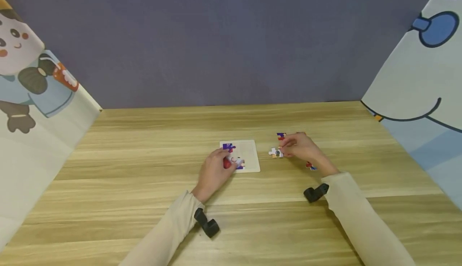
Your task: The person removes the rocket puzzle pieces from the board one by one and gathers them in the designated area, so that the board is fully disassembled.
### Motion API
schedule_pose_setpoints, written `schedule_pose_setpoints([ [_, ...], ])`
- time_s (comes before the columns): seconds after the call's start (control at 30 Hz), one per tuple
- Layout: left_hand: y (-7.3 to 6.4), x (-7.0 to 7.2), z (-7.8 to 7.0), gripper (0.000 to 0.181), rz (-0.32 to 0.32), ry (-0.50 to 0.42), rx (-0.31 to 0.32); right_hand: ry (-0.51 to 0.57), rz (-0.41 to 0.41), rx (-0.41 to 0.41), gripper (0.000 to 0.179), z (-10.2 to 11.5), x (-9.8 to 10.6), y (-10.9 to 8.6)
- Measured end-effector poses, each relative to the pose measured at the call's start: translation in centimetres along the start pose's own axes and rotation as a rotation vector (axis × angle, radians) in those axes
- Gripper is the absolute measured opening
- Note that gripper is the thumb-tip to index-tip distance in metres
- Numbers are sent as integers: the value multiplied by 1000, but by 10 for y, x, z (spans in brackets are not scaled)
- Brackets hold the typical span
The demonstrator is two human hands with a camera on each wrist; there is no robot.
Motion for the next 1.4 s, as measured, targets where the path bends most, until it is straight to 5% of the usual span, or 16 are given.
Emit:
schedule_pose_setpoints([
  [0.43, 0, -1, 1, 40, 5, 0, 9, -87, 13, -11, 20, -4, 22, -1],
  [1.4, -1, 1, 0, 38, -7, -2, 10, -209, -41, -55, 21, 0, 26, 0],
])
Point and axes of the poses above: each hand's wrist, its own y-axis towards the middle knuckle, its own x-axis out of the back of the hand, z = x × y, the point moved 5 cm from there along y, towards the middle knuckle, and after that the axes turned 14 degrees about y, right-handed, at the moved point
